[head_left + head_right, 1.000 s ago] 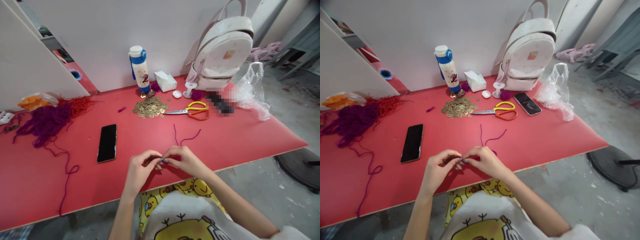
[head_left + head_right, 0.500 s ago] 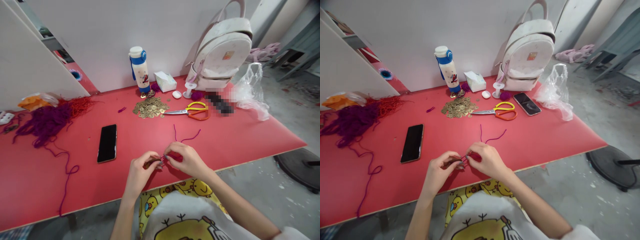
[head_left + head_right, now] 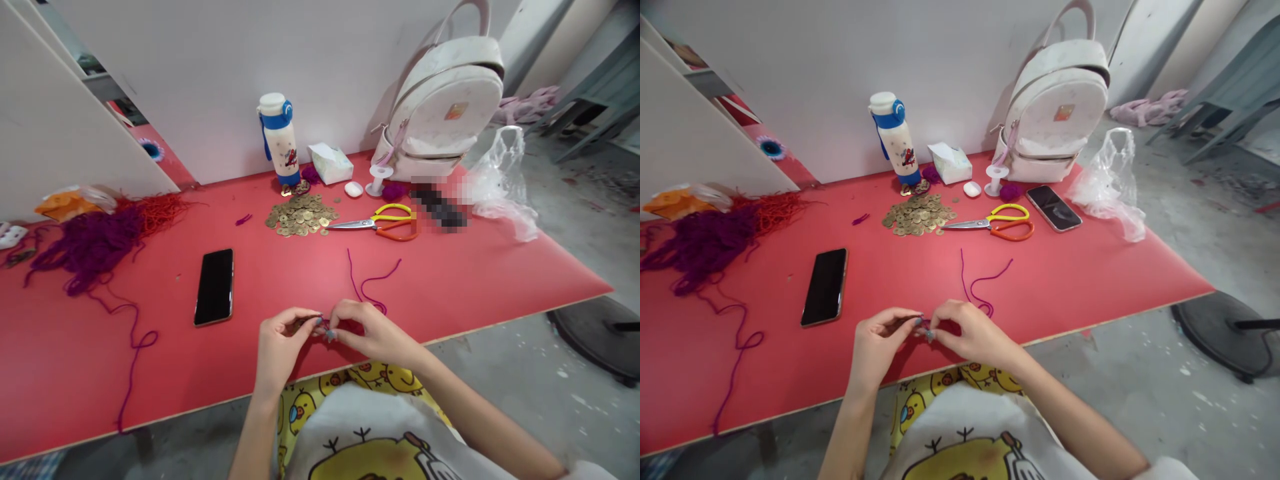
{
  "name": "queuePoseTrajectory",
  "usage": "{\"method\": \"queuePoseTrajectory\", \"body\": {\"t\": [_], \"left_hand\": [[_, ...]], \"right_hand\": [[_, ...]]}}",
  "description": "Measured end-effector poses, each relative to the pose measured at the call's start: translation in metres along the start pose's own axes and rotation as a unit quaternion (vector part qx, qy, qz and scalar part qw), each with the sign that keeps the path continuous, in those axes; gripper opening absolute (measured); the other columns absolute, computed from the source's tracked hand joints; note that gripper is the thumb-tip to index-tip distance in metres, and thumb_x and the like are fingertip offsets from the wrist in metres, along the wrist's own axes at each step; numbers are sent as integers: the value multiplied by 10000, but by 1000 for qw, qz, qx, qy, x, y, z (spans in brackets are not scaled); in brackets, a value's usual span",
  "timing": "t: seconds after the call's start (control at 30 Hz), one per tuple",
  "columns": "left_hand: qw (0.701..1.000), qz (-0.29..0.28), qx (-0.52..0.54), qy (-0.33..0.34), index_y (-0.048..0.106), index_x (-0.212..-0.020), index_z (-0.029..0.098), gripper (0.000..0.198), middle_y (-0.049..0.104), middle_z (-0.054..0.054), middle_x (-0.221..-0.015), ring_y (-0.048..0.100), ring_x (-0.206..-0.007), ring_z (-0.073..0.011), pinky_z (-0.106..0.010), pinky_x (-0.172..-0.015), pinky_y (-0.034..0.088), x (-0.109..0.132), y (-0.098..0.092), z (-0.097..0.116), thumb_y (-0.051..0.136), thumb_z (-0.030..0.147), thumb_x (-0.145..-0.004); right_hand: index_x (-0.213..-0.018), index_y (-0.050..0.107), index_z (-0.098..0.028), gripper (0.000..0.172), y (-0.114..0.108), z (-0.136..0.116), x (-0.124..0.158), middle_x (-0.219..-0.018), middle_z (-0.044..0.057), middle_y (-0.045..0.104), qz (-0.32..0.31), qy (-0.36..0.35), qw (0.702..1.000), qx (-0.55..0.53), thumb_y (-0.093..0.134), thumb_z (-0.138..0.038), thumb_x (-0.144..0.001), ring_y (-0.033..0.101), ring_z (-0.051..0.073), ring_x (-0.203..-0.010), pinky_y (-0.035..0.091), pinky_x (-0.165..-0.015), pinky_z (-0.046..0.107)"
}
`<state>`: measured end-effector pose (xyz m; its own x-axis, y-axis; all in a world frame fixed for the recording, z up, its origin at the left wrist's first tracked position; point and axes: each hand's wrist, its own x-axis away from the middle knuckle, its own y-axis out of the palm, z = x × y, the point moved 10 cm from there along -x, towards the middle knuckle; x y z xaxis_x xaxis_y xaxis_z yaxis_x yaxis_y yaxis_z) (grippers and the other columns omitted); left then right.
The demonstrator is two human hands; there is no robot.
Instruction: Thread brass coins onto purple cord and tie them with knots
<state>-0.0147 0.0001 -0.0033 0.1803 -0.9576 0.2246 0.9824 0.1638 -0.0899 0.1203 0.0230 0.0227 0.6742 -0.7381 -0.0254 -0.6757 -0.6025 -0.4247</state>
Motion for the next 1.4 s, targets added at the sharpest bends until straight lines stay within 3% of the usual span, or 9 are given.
{"method": "queuePoseTrajectory", "body": {"t": [0.2,0.57,0.7,0.83,1.0,1.2,1.4], "left_hand": [[998,5,61,-12,761,-716,160,84,729,-46,-594,700,-542,-186,-256,-564,596,-1,-3,-2,788,234,-687],[998,11,68,-7,721,-658,160,88,705,-25,-566,674,-520,-150,-217,-544,575,0,3,0,799,200,-656],[999,18,49,-7,701,-648,160,106,692,-23,-559,671,-522,-159,-231,-529,578,3,-6,1,792,210,-665],[999,42,0,2,697,-680,164,73,705,-26,-614,694,-586,-166,-228,-564,587,7,-28,-1,752,199,-713],[995,82,-51,29,678,-680,167,86,690,-17,-615,684,-574,-157,-223,-571,583,9,-56,-1,734,210,-729],[986,135,-78,52,676,-696,166,96,676,-7,-599,682,-564,-164,-243,-575,592,9,-84,-3,725,245,-720],[976,189,-86,68,684,-728,171,112,672,1,-605,686,-597,-158,-243,-604,607,8,-103,-5,726,274,-724]], "right_hand": [[-785,711,-205,144,-5,0,-1,-790,31,734,34,-18,998,44,623,-132,-872,633,180,-799,490,-767,307],[-872,748,-209,209,-3,-3,-1,-840,53,759,30,-59,992,109,576,-297,-951,648,189,-810,493,-782,338],[-882,737,-201,311,-39,1,5,-864,66,759,83,-53,985,142,477,-323,-998,651,197,-803,488,-799,363],[-932,749,-234,214,-89,18,20,-930,53,771,147,-29,968,199,550,-308,-950,668,238,-861,507,-824,418],[-892,766,-241,201,-132,38,44,-895,55,771,213,12,956,200,571,-290,-903,703,242,-848,560,-771,394],[-885,773,-242,217,-156,60,65,-889,42,774,267,117,942,168,586,-343,-839,731,246,-821,561,-744,353],[-883,723,-214,273,-172,81,72,-881,78,770,304,152,935,99,643,-443,-760,728,266,-817,546,-707,348]]}}
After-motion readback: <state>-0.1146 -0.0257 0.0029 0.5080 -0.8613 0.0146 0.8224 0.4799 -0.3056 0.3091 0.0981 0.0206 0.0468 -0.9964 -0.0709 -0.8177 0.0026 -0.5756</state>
